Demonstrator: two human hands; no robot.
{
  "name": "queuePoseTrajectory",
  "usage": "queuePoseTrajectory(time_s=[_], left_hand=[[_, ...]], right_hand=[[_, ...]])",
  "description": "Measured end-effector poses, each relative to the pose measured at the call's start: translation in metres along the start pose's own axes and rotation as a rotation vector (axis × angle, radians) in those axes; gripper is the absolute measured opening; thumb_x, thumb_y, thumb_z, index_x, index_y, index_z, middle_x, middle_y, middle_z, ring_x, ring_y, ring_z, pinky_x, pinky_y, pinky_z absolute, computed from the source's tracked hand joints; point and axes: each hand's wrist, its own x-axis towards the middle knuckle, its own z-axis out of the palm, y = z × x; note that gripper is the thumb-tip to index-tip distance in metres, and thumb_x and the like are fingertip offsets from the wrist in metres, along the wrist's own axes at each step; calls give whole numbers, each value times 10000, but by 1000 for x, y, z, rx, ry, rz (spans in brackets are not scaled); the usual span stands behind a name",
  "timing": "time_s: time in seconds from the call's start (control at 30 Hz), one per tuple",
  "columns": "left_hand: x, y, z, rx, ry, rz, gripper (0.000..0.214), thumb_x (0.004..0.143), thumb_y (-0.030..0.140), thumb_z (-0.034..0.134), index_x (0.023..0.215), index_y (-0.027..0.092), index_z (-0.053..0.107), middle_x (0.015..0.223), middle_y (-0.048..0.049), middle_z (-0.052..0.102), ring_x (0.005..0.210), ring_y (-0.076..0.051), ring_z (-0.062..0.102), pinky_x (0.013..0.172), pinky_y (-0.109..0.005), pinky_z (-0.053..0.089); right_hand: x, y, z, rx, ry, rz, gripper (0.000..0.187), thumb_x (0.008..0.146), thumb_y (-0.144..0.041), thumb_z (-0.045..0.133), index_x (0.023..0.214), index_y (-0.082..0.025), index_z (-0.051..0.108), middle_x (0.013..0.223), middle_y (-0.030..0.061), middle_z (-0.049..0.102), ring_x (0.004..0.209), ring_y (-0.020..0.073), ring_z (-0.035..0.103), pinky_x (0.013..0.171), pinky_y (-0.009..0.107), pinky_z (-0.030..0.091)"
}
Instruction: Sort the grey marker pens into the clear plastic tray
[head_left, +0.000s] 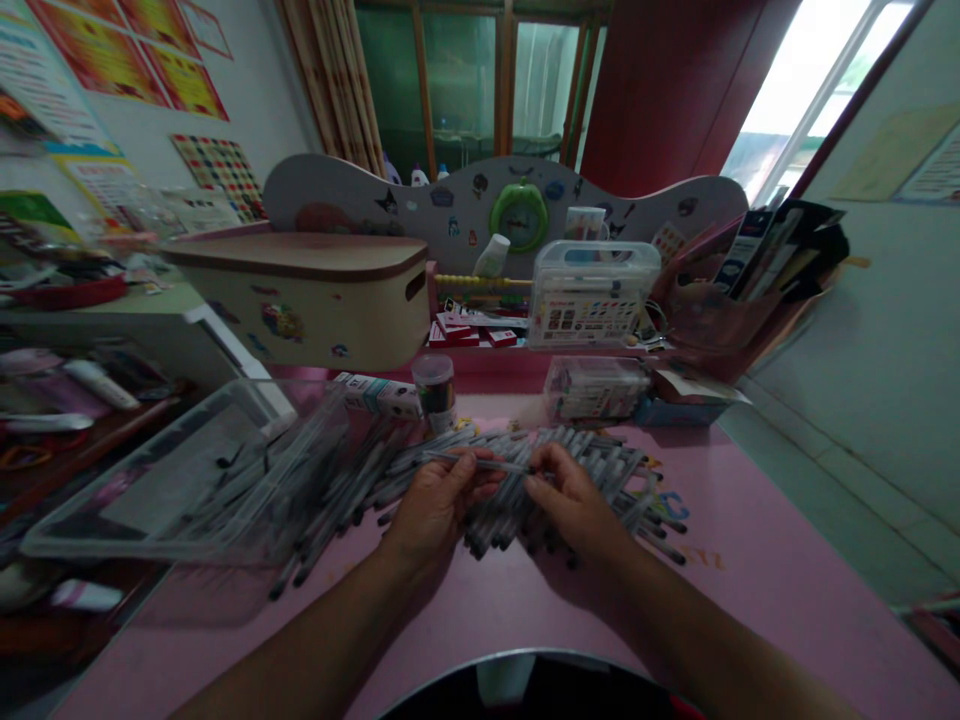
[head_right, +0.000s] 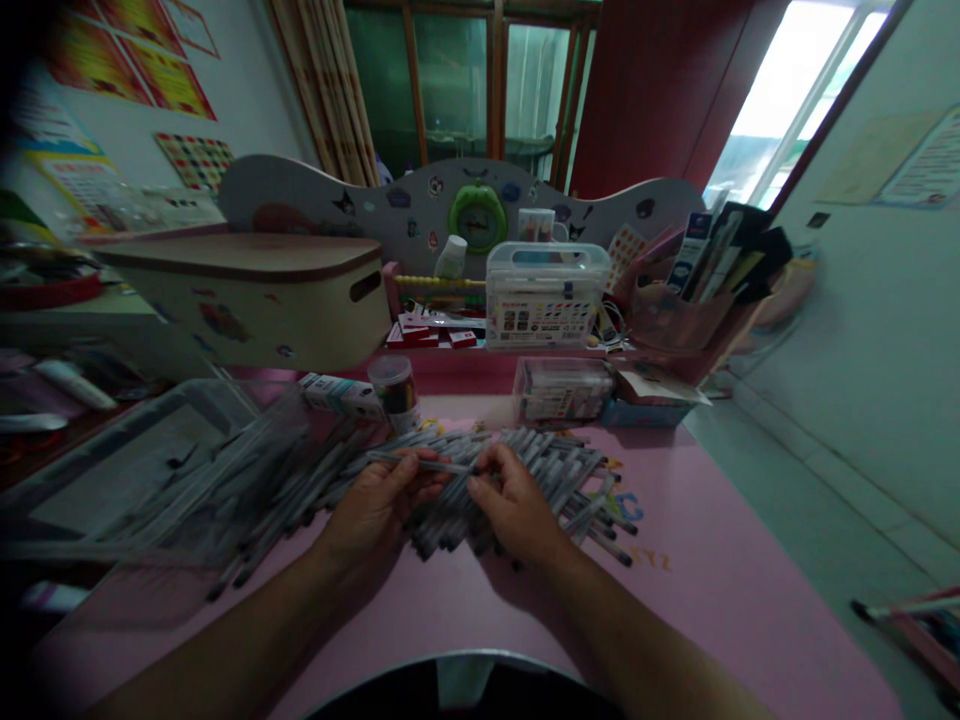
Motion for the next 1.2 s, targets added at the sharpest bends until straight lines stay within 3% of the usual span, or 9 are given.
queuePoseTrajectory(time_s=[0.07,0.2,0.27,0.33,0.43,0.6,0.8,1.0,1.2], left_hand=[[0,0,0,-1,4,0,262,709,348,812,814,122,729,780,-76,757,722,-153,717,664,-204,574],[0,-1,0,13,5,12,269,709,360,810,821,128,732,816,-73,759,733,-151,713,675,-211,576],[0,-1,0,18,2,13,274,709,366,811,824,130,732,832,-72,760,742,-151,713,674,-207,574],[1,-1,-1,15,7,6,273,711,370,808,820,133,730,809,-67,756,737,-146,711,670,-198,569],[1,-1,-2,6,18,2,276,703,370,815,824,137,727,794,-60,751,739,-146,710,672,-197,567],[1,-3,-3,23,0,30,305,682,382,827,820,129,729,865,-69,752,759,-157,709,676,-216,572],[0,-1,-2,38,16,21,267,709,354,807,812,122,724,803,-70,745,735,-153,703,667,-214,564],[-1,-1,-1,44,30,28,250,726,343,793,824,126,715,832,-77,751,744,-149,705,669,-205,556],[0,-2,-2,42,40,75,253,744,354,775,841,129,708,825,-58,741,740,-145,697,685,-225,556]], right_hand=[[0,0,1,61,13,3,265,810,-426,654,934,-229,526,779,-28,490,633,127,441,554,232,353],[1,3,1,-16,-1,91,364,938,-498,451,718,-211,491,627,-35,401,546,124,351,486,238,276],[1,3,1,-41,-9,71,370,929,-487,478,684,-209,471,642,-30,405,567,126,367,494,236,285],[0,2,1,6,-2,19,260,861,-449,598,793,-214,510,743,-21,471,624,128,424,526,228,325],[-1,3,2,99,0,26,289,820,-443,647,975,-234,520,825,-19,516,631,125,447,540,227,341],[0,10,0,-6,-46,112,416,946,-529,437,710,-194,511,617,-33,414,544,115,353,480,234,256],[-1,3,2,143,-13,110,274,831,-457,646,863,-234,489,602,-81,376,474,92,280,438,213,211],[0,6,2,-56,-42,102,403,949,-502,452,679,-203,479,606,-35,416,526,111,340,459,233,234],[-1,3,3,-90,17,18,146,889,-334,546,813,-213,518,662,-45,456,583,118,421,513,224,326]])
